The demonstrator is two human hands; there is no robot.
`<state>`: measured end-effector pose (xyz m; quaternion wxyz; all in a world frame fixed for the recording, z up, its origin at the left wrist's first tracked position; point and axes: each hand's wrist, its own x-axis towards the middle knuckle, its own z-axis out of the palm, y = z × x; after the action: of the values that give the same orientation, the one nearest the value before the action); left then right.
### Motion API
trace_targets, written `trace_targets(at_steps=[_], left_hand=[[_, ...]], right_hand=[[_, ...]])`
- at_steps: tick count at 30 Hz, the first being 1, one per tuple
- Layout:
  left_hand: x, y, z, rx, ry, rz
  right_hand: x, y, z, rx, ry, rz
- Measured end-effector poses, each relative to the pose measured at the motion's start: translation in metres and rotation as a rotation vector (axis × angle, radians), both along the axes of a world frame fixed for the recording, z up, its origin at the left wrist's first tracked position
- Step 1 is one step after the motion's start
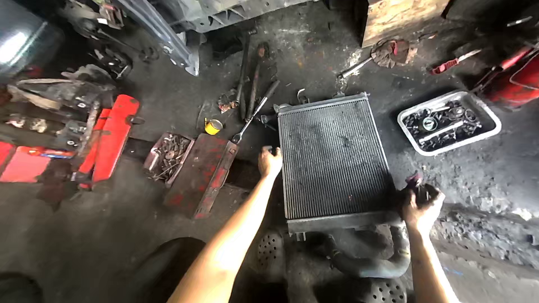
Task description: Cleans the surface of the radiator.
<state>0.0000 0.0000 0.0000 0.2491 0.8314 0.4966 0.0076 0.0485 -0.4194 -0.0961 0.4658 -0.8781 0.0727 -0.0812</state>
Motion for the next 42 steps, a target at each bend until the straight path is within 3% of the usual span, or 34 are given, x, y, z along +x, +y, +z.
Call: trace_targets(at_steps=[2, 5, 7, 8, 11, 13, 15, 17, 19, 23, 25, 28, 32, 34, 38, 40, 42], left_hand=[[0.016, 0.005, 0.018, 0.039, -0.083, -0.145], [0.046, -0.009, 0.046, -0.04, -0.152, -0.437], [0.064, -0.044, 0.065, -0.182, -0.125, -0.646], [0.071, -0.062, 0.073, -0.244, -0.091, -0.738], [0.085, -0.116, 0.088, -0.322, 0.009, -0.963], [0.09, -0.147, 0.092, -0.359, 0.034, -1.034], [0.093, -0.172, 0.089, -0.463, 0.014, -1.0], [0.092, -0.187, 0.084, -0.64, -0.011, -0.869], [0.094, -0.2, 0.085, -0.824, -0.015, -0.736], [0.105, -0.219, 0.111, -1.155, -0.167, -0.464], [0.117, -0.208, 0.123, -1.212, -0.249, -0.425], [0.128, -0.168, 0.143, -1.026, -0.233, -0.486], [0.125, -0.089, 0.149, -0.715, -0.215, -0.717], [0.117, -0.039, 0.143, -0.445, -0.091, -0.86], [0.092, 0.058, 0.099, 0.196, 0.367, -1.035], [0.088, 0.099, 0.074, 0.302, 0.438, -1.005], [0.089, 0.131, 0.054, 0.252, 0.395, -0.889]], right_hand=[[0.005, 0.005, 0.019, 0.281, 0.006, -0.057], [0.013, 0.011, 0.053, 1.059, 0.228, -0.144], [0.016, 0.008, 0.059, 1.548, 0.374, -0.005], [0.016, 0.01, 0.059, 1.665, 0.399, 0.018], [0.014, 0.021, 0.062, 1.772, 0.422, 0.024], [0.013, 0.027, 0.063, 1.844, 0.4, 0.143], [0.015, 0.031, 0.063, 1.93, 0.368, 0.296], [0.017, 0.036, 0.065, 1.98, 0.396, 0.31], [0.024, 0.043, 0.08, 1.868, 0.429, 0.232], [0.058, 0.069, 0.133, 0.971, 0.315, 0.251], [0.081, 0.085, 0.145, 0.637, 0.169, 0.327], [0.119, 0.098, 0.148, 0.318, 0.042, 0.466], [0.118, 0.075, 0.155, -0.024, 0.162, 0.741], [0.11, 0.057, 0.153, -0.196, 0.251, 0.861], [0.107, 0.038, 0.146, -0.625, 0.606, 0.958], [0.102, 0.039, 0.137, -0.793, 0.696, 0.881], [0.085, 0.041, 0.122, -0.797, 0.756, 0.737]])
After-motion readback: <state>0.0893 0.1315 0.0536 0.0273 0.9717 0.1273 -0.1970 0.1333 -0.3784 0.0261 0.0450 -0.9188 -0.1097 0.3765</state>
